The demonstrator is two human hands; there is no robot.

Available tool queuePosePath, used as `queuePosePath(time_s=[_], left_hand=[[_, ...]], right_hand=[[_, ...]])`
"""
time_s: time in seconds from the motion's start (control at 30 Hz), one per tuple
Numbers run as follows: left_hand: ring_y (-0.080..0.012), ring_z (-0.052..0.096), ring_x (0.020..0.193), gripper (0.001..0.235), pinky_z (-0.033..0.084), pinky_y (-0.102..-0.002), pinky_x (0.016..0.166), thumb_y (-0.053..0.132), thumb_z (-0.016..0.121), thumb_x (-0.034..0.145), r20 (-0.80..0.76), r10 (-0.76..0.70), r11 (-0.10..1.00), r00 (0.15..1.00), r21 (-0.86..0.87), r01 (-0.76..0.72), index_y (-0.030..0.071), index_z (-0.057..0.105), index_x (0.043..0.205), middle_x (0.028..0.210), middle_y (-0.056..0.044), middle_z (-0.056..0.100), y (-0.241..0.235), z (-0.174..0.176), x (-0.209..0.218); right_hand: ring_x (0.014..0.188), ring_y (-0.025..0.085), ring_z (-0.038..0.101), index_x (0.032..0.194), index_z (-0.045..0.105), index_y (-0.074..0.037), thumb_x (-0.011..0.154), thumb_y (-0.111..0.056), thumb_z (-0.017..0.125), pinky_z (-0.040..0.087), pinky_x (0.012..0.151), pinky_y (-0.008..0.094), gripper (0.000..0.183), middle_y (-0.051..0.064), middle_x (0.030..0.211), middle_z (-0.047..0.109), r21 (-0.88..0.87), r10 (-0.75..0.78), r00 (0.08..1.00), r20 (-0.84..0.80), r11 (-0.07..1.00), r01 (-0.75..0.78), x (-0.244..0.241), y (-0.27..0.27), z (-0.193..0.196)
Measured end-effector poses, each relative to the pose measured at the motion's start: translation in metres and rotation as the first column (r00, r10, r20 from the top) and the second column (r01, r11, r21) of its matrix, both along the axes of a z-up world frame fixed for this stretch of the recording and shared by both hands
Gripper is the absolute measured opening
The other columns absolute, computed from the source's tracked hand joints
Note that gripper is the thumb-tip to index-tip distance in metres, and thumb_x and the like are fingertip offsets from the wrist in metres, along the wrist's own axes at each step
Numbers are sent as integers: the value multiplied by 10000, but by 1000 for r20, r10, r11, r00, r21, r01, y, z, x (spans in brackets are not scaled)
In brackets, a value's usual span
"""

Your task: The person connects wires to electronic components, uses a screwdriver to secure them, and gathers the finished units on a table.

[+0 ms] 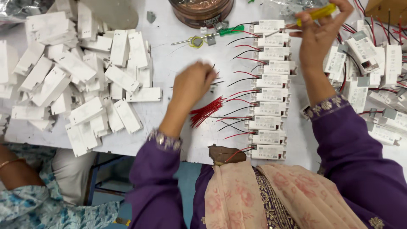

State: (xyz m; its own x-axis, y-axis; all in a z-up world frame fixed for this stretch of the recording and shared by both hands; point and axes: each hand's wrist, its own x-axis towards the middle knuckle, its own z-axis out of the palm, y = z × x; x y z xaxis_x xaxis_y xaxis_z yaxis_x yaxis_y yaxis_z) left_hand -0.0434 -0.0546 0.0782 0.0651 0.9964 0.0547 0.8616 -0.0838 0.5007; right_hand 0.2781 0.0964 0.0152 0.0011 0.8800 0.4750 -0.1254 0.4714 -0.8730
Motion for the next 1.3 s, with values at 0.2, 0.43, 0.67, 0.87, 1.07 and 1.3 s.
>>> queuePosePath(time_s=[0.2, 0.43, 0.67, 0.87, 1.07, 1.3], left_hand=[[-296, 637, 902, 236, 481, -464, 770, 289, 784, 772, -57, 40, 989, 998, 147, -32, 102, 736, 906, 900, -79, 669, -84, -42, 16], [-281, 645, 851, 120, 485, -450, 761, 239, 751, 887, 90, 76, 993, 993, 84, -83, 120, 747, 864, 871, -56, 679, -75, -63, -1], [-285, 676, 801, 135, 517, -413, 705, 247, 719, 909, 219, 142, 988, 965, -89, -125, 113, 729, 921, 876, -72, 718, -68, -43, 0], [-255, 680, 804, 113, 520, -387, 691, 205, 669, 925, 197, 95, 993, 976, -83, -80, 124, 747, 936, 920, -60, 745, -56, -31, -2], [-170, 509, 732, 155, 441, -311, 665, 205, 623, 1044, 690, 228, 973, 687, -147, -175, 61, 677, 1061, 837, -77, 651, -8, -34, -6], [-286, 630, 902, 73, 484, -411, 774, 213, 714, 946, 260, -117, 906, 959, 424, -5, 158, 751, 974, 899, -74, 618, 125, -15, 32]], right_hand=[[1086, 193, 710, 1446, 246, -187, 1201, -171, 719, 642, 848, 336, 533, 119, 1180, 669, -23, 30, 996, 90, 999, -28, 5, -42, 28], [1092, 211, 718, 1434, 241, -182, 1190, -141, 677, 640, 819, 335, 501, 113, 1179, 659, 48, 36, 991, 128, 998, -42, 9, -61, 41], [1039, 216, 766, 1421, 249, -178, 1175, -173, 707, 638, 769, 305, 520, 160, 1191, 731, -26, 17, 995, 101, 1000, -15, 20, -57, 34], [1018, 235, 746, 1456, 247, -167, 1171, -177, 706, 674, 767, 306, 540, 165, 1183, 706, -22, 32, 997, 75, 999, -30, 28, -39, 14], [1038, 234, 757, 1458, 244, -149, 1187, -114, 685, 653, 768, 305, 519, 159, 1167, 710, 28, 40, 994, 97, 999, -43, 18, -9, 13], [977, 221, 780, 1417, 302, -93, 1186, 42, 671, 632, 755, 260, 456, 148, 1143, 737, 238, -84, 931, 354, 971, -3, -30, 35, 16]])
